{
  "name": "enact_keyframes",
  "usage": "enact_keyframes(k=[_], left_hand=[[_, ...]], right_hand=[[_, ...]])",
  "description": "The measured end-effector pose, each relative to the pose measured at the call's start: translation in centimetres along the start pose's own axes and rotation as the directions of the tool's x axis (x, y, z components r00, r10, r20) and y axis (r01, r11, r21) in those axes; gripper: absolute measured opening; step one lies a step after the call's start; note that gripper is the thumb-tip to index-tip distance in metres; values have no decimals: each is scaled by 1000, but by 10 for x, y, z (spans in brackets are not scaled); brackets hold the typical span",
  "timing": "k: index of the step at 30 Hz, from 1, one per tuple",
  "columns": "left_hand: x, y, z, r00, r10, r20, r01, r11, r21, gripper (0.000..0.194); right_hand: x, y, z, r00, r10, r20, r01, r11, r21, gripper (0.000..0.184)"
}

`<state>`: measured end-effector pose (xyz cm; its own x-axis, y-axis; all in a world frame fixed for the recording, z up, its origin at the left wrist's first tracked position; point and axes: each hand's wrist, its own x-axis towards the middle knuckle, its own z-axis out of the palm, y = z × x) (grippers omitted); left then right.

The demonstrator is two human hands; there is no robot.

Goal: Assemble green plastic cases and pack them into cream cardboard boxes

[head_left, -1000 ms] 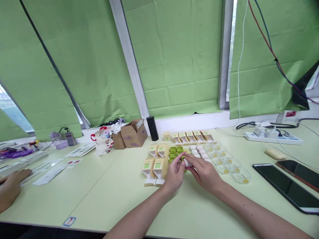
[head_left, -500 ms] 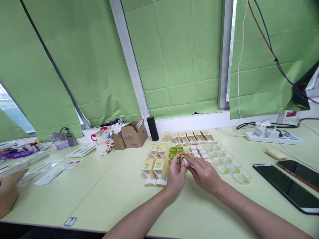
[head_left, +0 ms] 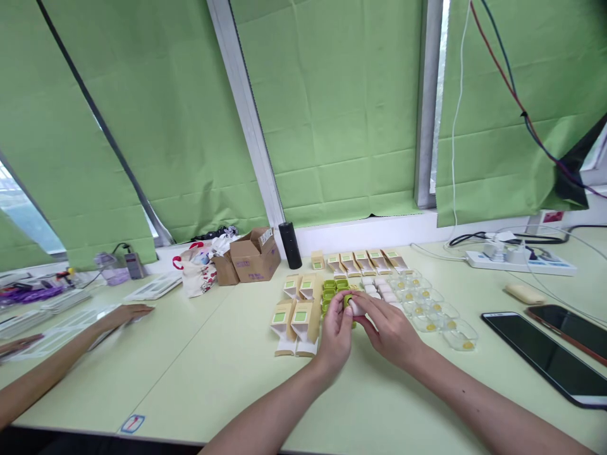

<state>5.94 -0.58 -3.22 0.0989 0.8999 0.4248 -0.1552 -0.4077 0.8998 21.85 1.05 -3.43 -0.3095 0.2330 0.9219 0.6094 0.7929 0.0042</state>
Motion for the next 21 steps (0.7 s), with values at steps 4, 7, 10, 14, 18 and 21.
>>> enact_keyframes(k=[4,7,10,14,18,21], left_hand=[[1,0,-2,998,-26,49,27,999,-28,60],[2,-2,0,998,-53,31,55,997,-45,63],[3,-3,1,997,-71,5,71,997,-32,59],[4,-5,0,998,-65,15,66,997,-34,54],[5,-5,0,997,-66,27,67,997,-44,52],[4,-2,1,997,-70,23,71,996,-55,53]], right_hand=[[-3,3,2,1000,16,15,-16,1000,5,51],[-5,4,3,1000,14,13,-14,1000,-2,53],[-5,4,4,1000,-4,3,4,1000,-10,51],[-4,3,5,1000,3,10,-3,1000,-15,49],[-4,2,5,1000,2,6,-1,999,-37,46],[-4,2,5,1000,1,10,0,999,-40,43]])
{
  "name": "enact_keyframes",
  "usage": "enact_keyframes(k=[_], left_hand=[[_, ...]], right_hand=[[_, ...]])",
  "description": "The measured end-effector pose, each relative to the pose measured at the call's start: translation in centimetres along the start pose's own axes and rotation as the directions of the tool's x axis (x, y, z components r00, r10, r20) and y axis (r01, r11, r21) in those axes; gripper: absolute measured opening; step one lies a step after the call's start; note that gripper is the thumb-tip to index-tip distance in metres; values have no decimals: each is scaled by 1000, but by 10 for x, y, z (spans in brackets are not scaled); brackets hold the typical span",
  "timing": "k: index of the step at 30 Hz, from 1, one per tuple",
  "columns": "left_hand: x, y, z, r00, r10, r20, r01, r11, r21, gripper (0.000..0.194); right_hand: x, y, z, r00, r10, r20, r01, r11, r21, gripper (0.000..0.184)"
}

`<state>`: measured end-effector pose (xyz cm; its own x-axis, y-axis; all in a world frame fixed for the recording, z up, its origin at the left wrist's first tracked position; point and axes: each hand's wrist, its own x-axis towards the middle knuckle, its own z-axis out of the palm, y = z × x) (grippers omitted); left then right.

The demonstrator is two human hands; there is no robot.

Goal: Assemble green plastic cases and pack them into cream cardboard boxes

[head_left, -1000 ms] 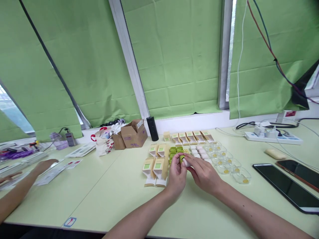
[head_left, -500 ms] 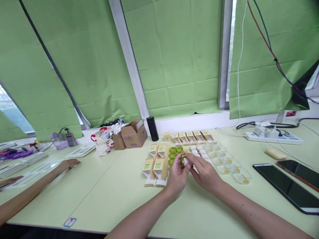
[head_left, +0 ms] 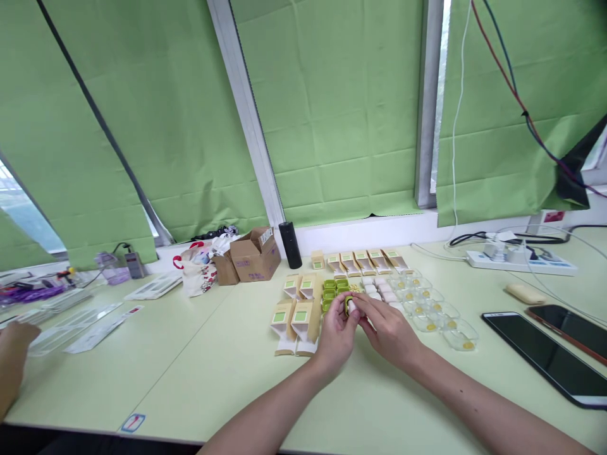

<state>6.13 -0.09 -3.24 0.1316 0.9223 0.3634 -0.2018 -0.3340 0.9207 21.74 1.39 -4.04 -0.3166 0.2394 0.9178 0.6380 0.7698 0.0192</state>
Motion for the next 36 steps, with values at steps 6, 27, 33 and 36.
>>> enact_keyframes(k=[6,27,33,36], left_hand=[[-1,1,2,1000,-7,-10,7,1000,16,50],[2,8,-11,999,-48,17,48,999,-7,85],[4,10,-21,996,35,-87,-20,986,166,54],[6,6,-25,981,156,-117,-114,945,305,42]], right_hand=[[-1,1,1,1000,27,0,-27,999,22,45],[-2,3,-3,936,323,140,-352,881,318,37],[1,7,-2,820,520,239,-563,659,499,36],[2,7,-1,742,579,338,-648,488,586,41]])
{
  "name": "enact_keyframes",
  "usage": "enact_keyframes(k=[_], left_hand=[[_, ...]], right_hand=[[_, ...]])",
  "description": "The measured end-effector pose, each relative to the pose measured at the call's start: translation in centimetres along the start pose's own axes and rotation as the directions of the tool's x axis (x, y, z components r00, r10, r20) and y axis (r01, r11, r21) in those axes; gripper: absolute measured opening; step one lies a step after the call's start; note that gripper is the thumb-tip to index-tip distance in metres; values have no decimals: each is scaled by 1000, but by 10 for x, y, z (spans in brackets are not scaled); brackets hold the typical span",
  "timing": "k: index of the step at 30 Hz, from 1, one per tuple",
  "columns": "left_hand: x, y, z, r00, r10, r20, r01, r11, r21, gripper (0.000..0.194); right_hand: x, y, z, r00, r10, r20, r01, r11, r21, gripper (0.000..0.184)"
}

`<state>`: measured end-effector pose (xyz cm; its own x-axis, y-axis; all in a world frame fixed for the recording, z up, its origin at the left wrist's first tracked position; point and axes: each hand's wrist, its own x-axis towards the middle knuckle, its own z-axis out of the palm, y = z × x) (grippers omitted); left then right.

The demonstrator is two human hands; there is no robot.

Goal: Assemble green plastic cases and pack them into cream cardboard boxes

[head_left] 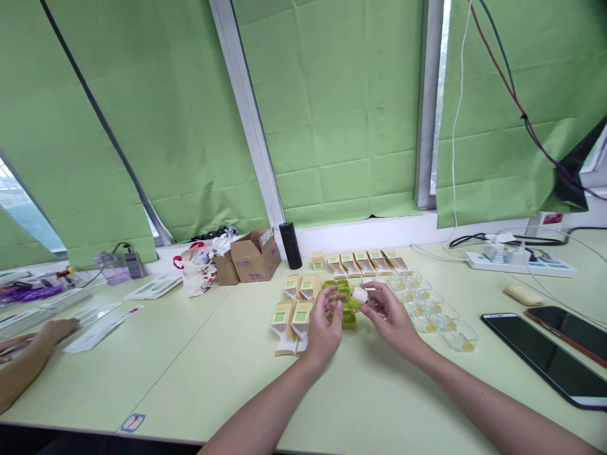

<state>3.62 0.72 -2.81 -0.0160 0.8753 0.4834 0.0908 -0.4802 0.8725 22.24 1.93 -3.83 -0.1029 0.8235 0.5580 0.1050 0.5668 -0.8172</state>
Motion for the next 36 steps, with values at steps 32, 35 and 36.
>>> enact_keyframes(k=[32,35,36], left_hand=[[1,-10,-8,839,461,288,-543,683,489,64],[1,-12,-9,858,443,259,-512,711,481,57],[1,-12,-9,868,432,243,-495,729,472,55]], right_hand=[[4,-12,2,928,338,160,-374,834,405,67],[5,-13,1,924,344,165,-382,838,391,68],[5,-12,1,923,350,162,-386,840,381,69]])
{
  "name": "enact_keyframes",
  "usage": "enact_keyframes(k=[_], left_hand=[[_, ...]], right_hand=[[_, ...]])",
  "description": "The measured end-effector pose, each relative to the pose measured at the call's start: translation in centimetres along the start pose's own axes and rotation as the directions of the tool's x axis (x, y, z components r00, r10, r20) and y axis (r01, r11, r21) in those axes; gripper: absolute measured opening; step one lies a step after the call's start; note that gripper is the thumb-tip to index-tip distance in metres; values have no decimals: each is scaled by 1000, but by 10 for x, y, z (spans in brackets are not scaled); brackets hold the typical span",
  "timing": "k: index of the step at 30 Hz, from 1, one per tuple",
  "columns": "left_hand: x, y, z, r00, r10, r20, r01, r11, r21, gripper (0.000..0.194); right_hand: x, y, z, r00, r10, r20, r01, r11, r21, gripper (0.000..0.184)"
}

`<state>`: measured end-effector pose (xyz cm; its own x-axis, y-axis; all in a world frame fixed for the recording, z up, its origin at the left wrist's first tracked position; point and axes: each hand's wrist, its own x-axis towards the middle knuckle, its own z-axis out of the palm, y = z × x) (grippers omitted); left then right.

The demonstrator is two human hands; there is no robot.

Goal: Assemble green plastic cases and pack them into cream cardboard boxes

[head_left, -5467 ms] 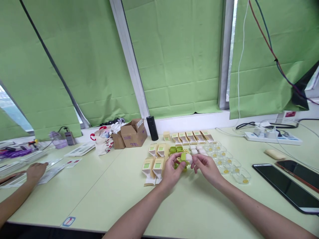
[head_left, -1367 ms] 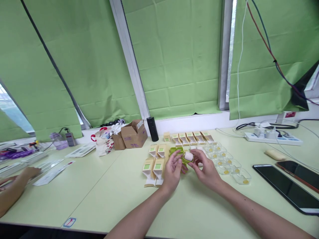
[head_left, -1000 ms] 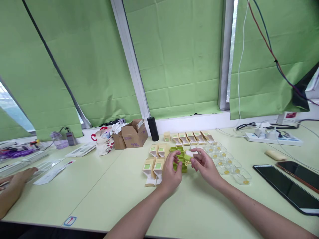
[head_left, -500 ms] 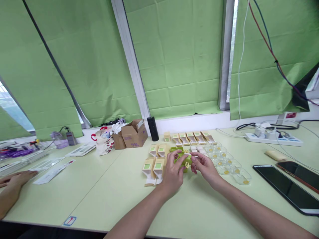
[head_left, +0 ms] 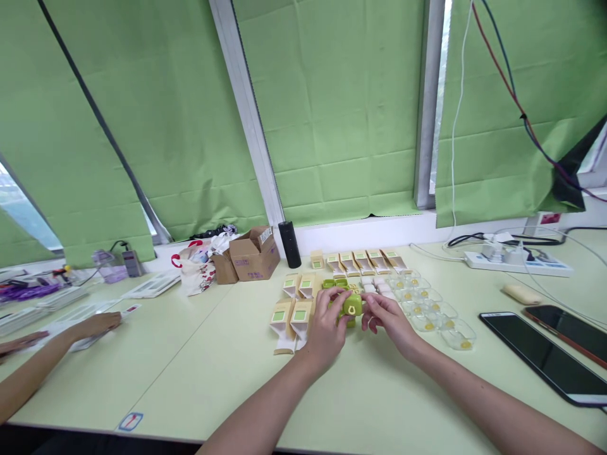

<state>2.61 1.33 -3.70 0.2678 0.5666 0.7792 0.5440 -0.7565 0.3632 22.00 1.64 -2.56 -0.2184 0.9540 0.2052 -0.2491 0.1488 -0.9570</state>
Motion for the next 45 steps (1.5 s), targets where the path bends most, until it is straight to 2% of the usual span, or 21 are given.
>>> enact_keyframes(k=[3,6,8,11,13,15,17,20,23,26,29,32,35,37,41,43,45], left_hand=[[1,0,0,992,-127,-17,125,988,-88,51],[4,-1,3,946,-325,-15,315,925,-215,48],[7,-3,5,903,-430,-6,406,858,-315,45],[13,-5,7,853,-522,18,467,746,-474,40],[16,-4,6,831,-554,48,481,672,-563,42],[19,-2,4,816,-572,80,491,614,-618,51],[21,2,1,801,-590,100,506,579,-640,59],[22,4,-1,773,-624,109,538,556,-633,66],[20,3,-1,748,-655,112,568,543,-619,71],[19,1,1,728,-675,123,590,525,-613,73],[18,0,2,718,-684,128,600,515,-612,75],[17,-2,4,721,-683,117,592,518,-618,75],[18,-3,5,726,-680,101,582,530,-616,74],[18,-2,4,731,-676,94,577,537,-615,72],[19,2,3,725,-681,101,581,527,-620,71],[19,3,3,721,-685,104,587,524,-618,72],[20,3,3,723,-684,99,585,529,-615,73]], right_hand=[[2,2,-2,999,16,-34,-18,998,-53,74],[1,-1,-6,996,-15,-92,-3,983,-185,72],[-2,-9,-11,991,-78,-110,38,945,-323,62],[-13,-29,-22,982,-162,-97,87,845,-528,38],[-24,-42,-33,972,-222,-76,106,704,-702,28],[-38,-50,-49,948,-314,-44,124,495,-860,25],[-52,-51,-70,924,-381,-27,100,308,-946,27],[-73,-42,-108,910,-414,-9,21,67,-998,32],[-92,-30,-146,915,-401,40,4,-90,-996,30],[-107,-21,-172,918,-385,95,31,-169,-985,31],[-115,-16,-183,923,-367,115,38,-211,-977,31],[-118,-15,-186,933,-339,118,43,-222,-974,28],[-119,-17,-182,936,-334,110,41,-208,-977,30],[-121,-19,-176,936,-337,99,44,-167,-985,30],[-121,-22,-145,938,-338,83,91,8,-996,24],[-114,-21,-120,941,-316,122,161,98,-982,24],[-101,-19,-93,947,-279,159,203,136,-970,24]])
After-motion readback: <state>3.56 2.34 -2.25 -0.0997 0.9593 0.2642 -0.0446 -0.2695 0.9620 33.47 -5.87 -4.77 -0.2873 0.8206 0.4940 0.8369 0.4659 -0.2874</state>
